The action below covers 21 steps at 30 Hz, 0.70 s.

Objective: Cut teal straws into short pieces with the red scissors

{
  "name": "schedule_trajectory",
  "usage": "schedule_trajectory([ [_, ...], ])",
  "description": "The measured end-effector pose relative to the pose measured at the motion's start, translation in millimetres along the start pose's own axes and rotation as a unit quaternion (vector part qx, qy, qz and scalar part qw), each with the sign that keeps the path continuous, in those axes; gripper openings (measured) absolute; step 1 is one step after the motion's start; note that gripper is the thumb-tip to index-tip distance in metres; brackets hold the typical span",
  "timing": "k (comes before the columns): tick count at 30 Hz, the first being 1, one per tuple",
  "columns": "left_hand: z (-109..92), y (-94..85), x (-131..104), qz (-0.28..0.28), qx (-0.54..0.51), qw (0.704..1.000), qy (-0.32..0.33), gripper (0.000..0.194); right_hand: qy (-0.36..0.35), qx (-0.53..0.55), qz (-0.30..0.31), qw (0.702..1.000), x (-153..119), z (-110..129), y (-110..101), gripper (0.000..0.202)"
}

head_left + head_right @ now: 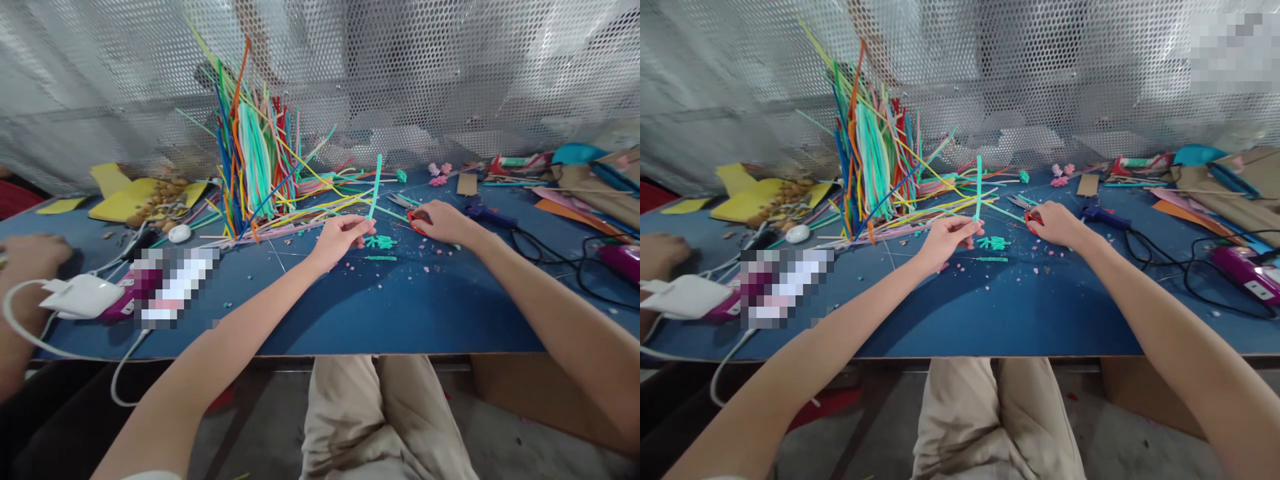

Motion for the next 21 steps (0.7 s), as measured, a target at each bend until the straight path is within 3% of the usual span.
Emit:
schedule_trajectory([
  [6, -8, -16.2, 8, -0.052, 0.045, 0.996, 0.064, 0.036, 0.049, -0.035, 0.065, 0.996, -2, -28, 14, 0.034],
  [13, -10, -19.5, 11, -0.066, 0.043, 0.994, 0.076, 0.033, 0.045, -0.110, -0.001, 0.993, 3, -30, 12, 0.058],
  [17, -9, -17.8, 11, -0.065, 0.039, 0.994, 0.073, 0.033, 0.097, -0.149, 0.014, 0.984, 4, -50, 19, 0.067],
  [21, -10, -17.9, 12, -0.066, 0.030, 0.995, 0.067, 0.032, 0.129, -0.101, 0.043, 0.986, 6, -60, 23, 0.062],
])
Point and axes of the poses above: each hand's wrist, its own x-axis towards the middle knuckle, its own y-axis out of the palm, z = x × y, the point moved 9 cm from there along x, towards the middle knuckle, and after that the axes turned 15 degrees about -z, right-handed, at the moved point
